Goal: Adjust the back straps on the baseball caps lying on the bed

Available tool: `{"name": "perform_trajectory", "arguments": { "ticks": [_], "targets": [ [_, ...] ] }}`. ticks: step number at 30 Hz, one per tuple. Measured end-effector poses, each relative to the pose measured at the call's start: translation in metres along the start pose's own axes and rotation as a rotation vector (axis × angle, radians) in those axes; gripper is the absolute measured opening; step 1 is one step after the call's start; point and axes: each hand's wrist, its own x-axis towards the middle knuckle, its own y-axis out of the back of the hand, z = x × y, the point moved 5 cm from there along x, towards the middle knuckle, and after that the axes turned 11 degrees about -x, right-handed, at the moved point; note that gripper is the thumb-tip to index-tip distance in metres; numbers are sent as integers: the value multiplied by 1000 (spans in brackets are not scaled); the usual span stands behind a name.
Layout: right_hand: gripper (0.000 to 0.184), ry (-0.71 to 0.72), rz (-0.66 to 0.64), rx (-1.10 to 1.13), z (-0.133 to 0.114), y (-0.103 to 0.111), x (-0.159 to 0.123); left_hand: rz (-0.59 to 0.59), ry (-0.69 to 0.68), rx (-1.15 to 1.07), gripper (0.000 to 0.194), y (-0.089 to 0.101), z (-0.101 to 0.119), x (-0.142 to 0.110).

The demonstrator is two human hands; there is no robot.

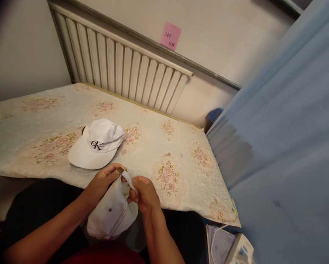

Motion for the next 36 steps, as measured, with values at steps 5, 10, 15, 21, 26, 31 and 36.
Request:
{"name": "perform_trajectory", "arguments": {
  "ticks": [5, 10, 15, 21, 26, 31, 36],
  "targets": [
    [26, 2, 26, -12, 2, 1, -1, 39, -19, 55, 19, 4, 1, 0],
    [27, -8, 31, 0, 3, 1, 0, 69, -23, 75, 21, 5, 1, 0],
    [28, -5, 18, 23, 4, 1, 0, 69, -13, 50, 22, 4, 1, 0],
    [29, -7, 8, 46, 4, -1, 2, 62, -24, 63, 20, 5, -1, 1],
    [33, -14, 41, 20, 5, -4, 1, 41, -14, 75, 22, 4, -2, 2],
    [31, -2, 45, 17, 3, -8, 1, 16, -3, 84, 21, 2, -3, 2],
    [26, 12, 63, 2, -2, -11, 3, 22, -30, 114, 17, 3, -3, 2]
  ]
}}
